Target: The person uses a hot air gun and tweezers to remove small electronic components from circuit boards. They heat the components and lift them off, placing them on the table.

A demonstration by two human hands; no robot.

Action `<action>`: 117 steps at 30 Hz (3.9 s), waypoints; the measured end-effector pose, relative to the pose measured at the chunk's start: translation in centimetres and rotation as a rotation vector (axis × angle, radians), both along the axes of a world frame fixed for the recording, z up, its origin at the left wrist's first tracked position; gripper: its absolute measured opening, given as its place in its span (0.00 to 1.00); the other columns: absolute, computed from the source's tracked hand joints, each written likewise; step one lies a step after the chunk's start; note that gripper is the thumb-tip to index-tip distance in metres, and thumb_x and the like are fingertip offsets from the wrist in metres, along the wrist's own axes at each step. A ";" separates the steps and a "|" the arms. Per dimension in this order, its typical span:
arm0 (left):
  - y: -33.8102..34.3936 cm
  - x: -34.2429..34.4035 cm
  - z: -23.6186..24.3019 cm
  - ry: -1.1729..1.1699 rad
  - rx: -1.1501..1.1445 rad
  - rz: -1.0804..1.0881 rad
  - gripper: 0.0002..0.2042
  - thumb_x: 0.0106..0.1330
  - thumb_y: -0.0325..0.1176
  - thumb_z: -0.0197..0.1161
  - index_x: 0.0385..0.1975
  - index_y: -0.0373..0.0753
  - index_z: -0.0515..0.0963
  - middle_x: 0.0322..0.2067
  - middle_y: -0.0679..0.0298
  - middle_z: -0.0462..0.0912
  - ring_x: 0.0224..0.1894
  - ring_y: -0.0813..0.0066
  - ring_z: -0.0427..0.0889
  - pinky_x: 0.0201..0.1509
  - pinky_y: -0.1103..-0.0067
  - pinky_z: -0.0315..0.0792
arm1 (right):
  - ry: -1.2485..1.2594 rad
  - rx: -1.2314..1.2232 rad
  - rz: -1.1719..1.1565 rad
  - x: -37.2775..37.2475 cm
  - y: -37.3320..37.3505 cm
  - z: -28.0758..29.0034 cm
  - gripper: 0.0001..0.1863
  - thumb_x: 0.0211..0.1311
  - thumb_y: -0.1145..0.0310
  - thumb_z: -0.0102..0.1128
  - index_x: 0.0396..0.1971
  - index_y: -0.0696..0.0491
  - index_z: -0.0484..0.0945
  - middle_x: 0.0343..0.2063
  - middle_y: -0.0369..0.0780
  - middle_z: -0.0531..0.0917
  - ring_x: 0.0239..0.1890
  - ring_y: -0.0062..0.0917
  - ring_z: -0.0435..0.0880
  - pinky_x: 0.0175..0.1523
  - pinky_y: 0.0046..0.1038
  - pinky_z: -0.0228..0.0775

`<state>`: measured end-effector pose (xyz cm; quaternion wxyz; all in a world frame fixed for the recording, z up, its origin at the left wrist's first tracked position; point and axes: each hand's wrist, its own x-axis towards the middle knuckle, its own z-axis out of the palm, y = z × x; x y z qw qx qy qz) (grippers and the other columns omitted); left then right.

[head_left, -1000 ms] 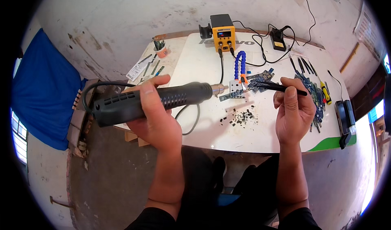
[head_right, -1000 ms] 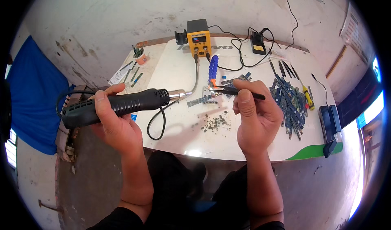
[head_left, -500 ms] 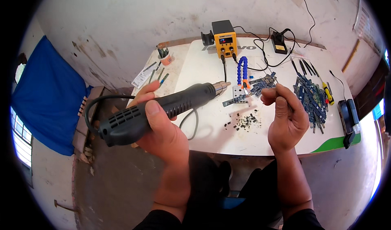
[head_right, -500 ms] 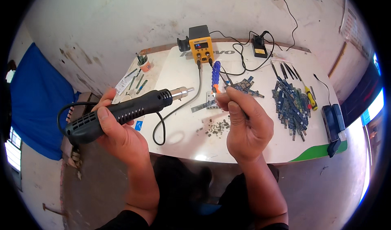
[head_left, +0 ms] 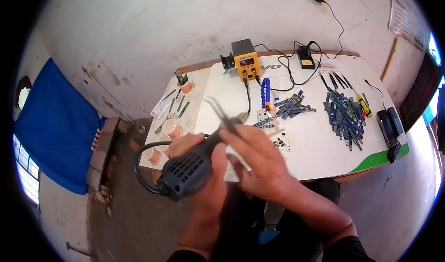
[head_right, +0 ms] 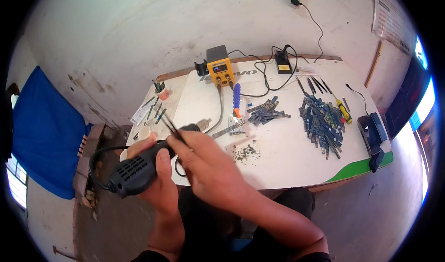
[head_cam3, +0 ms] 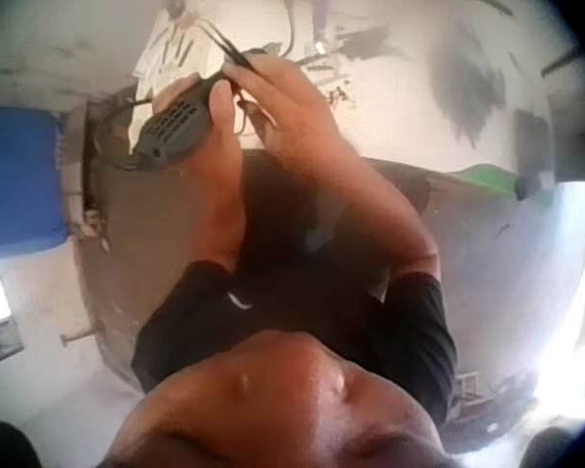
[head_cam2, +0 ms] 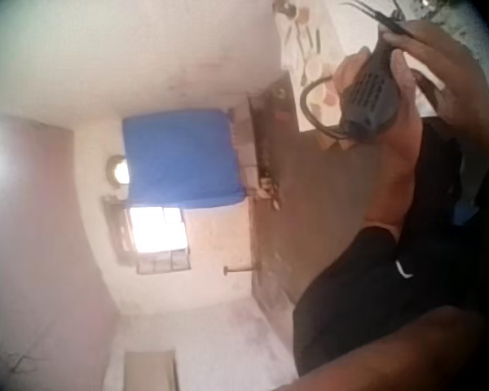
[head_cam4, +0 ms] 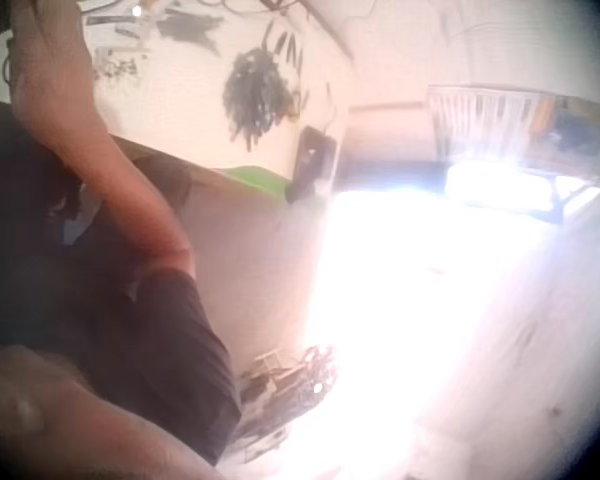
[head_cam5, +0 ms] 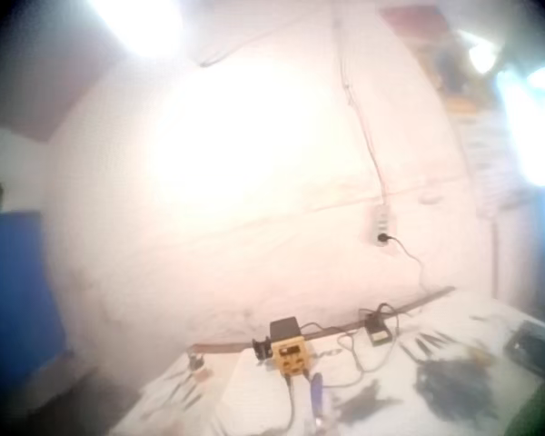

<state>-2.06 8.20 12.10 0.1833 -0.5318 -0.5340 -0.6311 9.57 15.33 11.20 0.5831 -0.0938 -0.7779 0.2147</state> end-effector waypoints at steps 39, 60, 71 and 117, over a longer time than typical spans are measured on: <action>-8.6 -22.7 -8.9 -0.662 0.240 0.416 0.07 0.69 0.30 0.61 0.44 0.37 0.80 0.45 0.63 0.78 0.46 0.71 0.78 0.53 0.71 0.71 | -0.047 0.083 -0.213 1.3 -0.4 -0.8 0.22 0.44 0.89 0.62 0.43 0.59 0.86 0.43 0.43 0.85 0.50 0.38 0.81 0.55 0.35 0.75; -2.3 -14.7 -8.6 0.466 -0.559 0.104 0.11 0.59 0.32 0.67 0.39 0.35 0.82 0.35 0.53 0.82 0.44 0.50 0.81 0.48 0.61 0.73 | -0.041 0.062 -0.179 0.9 0.4 -2.0 0.24 0.46 0.87 0.62 0.48 0.61 0.84 0.44 0.44 0.83 0.48 0.40 0.81 0.54 0.37 0.76; -0.4 -6.7 -10.6 0.283 -0.924 0.179 0.14 0.65 0.34 0.64 0.46 0.32 0.80 0.39 0.48 0.85 0.43 0.48 0.83 0.50 0.60 0.75 | -0.095 0.098 -0.227 1.5 0.4 -2.0 0.24 0.46 0.87 0.62 0.47 0.60 0.85 0.44 0.43 0.84 0.48 0.39 0.81 0.54 0.36 0.75; -31.3 -13.4 12.4 -0.746 -0.066 -0.140 0.14 0.73 0.36 0.59 0.51 0.33 0.74 0.37 0.63 0.79 0.36 0.76 0.83 0.34 0.76 0.81 | -0.109 0.636 0.096 0.0 -14.3 16.0 0.13 0.54 0.80 0.63 0.41 0.59 0.85 0.44 0.44 0.85 0.49 0.38 0.84 0.52 0.34 0.76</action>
